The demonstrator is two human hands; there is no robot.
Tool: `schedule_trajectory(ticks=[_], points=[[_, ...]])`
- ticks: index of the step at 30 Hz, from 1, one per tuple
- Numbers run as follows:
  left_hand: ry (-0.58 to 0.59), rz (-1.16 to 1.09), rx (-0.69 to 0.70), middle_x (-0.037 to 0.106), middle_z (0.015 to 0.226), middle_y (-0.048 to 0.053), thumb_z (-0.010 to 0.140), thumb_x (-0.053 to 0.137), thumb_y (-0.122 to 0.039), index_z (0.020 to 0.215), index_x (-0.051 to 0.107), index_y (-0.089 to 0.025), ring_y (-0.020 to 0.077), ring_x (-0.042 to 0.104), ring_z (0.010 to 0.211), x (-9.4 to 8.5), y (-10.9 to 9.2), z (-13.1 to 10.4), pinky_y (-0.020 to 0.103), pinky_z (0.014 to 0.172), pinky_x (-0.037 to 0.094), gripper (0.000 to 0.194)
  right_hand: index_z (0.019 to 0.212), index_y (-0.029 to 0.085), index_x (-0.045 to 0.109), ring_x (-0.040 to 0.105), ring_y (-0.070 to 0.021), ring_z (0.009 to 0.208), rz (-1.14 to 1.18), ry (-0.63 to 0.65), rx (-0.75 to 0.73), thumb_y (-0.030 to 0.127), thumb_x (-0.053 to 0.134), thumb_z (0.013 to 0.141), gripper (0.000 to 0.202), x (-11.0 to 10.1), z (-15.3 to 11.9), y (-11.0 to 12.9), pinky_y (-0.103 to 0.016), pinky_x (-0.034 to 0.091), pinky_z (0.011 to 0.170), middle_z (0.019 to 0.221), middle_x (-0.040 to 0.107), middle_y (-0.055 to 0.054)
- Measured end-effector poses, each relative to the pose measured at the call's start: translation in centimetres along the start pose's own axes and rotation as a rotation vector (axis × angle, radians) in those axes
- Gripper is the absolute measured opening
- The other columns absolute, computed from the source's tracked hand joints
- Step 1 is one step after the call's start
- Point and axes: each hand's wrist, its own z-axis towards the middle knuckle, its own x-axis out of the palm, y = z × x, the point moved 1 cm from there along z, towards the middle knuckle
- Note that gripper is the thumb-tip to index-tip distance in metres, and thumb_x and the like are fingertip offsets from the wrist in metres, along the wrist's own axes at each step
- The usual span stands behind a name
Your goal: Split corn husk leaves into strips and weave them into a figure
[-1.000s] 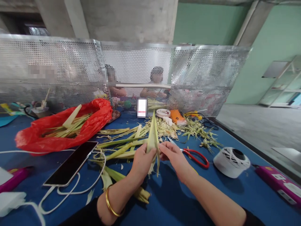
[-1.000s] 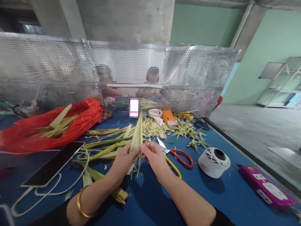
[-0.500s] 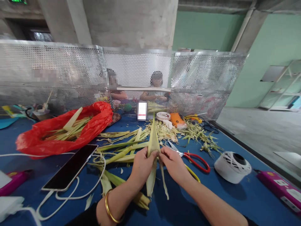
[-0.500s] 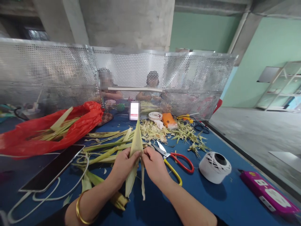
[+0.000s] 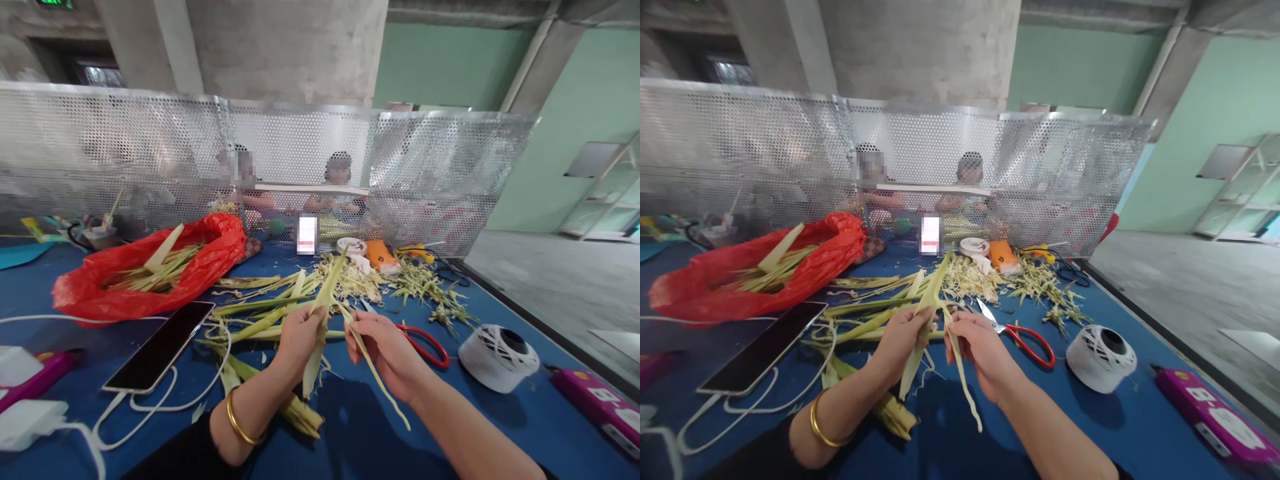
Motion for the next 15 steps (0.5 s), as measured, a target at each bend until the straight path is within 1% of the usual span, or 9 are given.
schedule_trajectory(ticks=[3,5,7,9,10,12,14,15], points=[[0.044,0.051,0.02,0.047,0.049,-0.004,0.075,0.056,-0.046,0.067,0.059,-0.017,0.0103,0.042,0.041,0.1,0.1,-0.2,0.022,0.042,0.035,0.031,0.066,0.017,0.055,0.051,-0.0121,0.05,-0.045,-0.017,0.009,0.033,0.056,0.072,0.017,0.0,0.1,-0.2,-0.026,0.039,0.054,0.056,0.054,0.001],[0.082,0.138,0.09,0.05,0.051,-0.002,0.077,0.054,-0.046,0.066,0.06,-0.017,0.0114,0.044,0.045,0.3,0.2,-0.6,0.023,0.045,0.035,0.032,0.066,0.018,0.053,0.05,-0.0128,0.052,-0.141,-0.082,-0.024,0.036,0.056,0.073,0.019,0.0,0.5,-0.6,-0.027,0.041,0.054,0.057,0.052,0.002],[0.101,0.227,0.195,0.053,0.055,-0.001,0.078,0.054,-0.044,0.062,0.06,-0.016,0.0124,0.046,0.052,0.5,0.2,-0.9,0.023,0.049,0.035,0.032,0.066,0.02,0.05,0.047,-0.0128,0.054,-0.317,-0.18,-0.134,0.036,0.057,0.074,0.019,-0.2,0.8,-1.1,-0.026,0.039,0.053,0.057,0.049,0.003],[0.096,0.286,0.277,0.054,0.057,0.0,0.077,0.056,-0.043,0.059,0.059,-0.016,0.0132,0.047,0.056,0.6,0.3,-1.2,0.023,0.052,0.035,0.033,0.069,0.021,0.048,0.046,-0.0132,0.055,-0.527,-0.29,-0.267,0.034,0.057,0.076,0.018,-0.5,1.0,-1.4,-0.026,0.036,0.053,0.059,0.049,0.003],[0.093,0.304,0.295,0.054,0.057,0.0,0.077,0.056,-0.043,0.058,0.059,-0.016,0.0135,0.047,0.057,0.6,0.3,-1.3,0.023,0.052,0.035,0.033,0.071,0.021,0.049,0.047,-0.0136,0.057,-0.619,-0.342,-0.314,0.034,0.057,0.077,0.016,-0.7,1.1,-1.5,-0.026,0.036,0.054,0.061,0.051,0.003],[0.098,0.331,0.299,0.053,0.055,-0.001,0.078,0.055,-0.044,0.057,0.058,-0.016,0.0136,0.046,0.056,0.7,0.3,-1.4,0.023,0.052,0.034,0.035,0.075,0.022,0.049,0.048,-0.0142,0.058,-0.752,-0.422,-0.361,0.032,0.054,0.08,0.013,-1.0,1.1,-1.5,-0.027,0.035,0.056,0.064,0.053,0.003],[0.119,0.345,0.297,0.053,0.055,-0.001,0.078,0.054,-0.045,0.058,0.058,-0.016,0.0137,0.046,0.056,0.8,0.2,-1.4,0.023,0.052,0.033,0.036,0.073,0.022,0.047,0.046,-0.0141,0.057,-0.836,-0.461,-0.38,0.03,0.051,0.082,0.013,-1.3,1.0,-1.4,-0.027,0.034,0.056,0.061,0.051,0.003],[0.125,0.345,0.301,0.054,0.057,-0.001,0.079,0.054,-0.045,0.06,0.058,-0.016,0.0139,0.046,0.057,0.8,0.1,-1.4,0.023,0.053,0.034,0.035,0.071,0.022,0.045,0.044,-0.0139,0.056,-0.86,-0.458,-0.385,0.029,0.049,0.082,0.014,-1.3,0.9,-1.4,-0.027,0.033,0.055,0.059,0.05,0.004]])
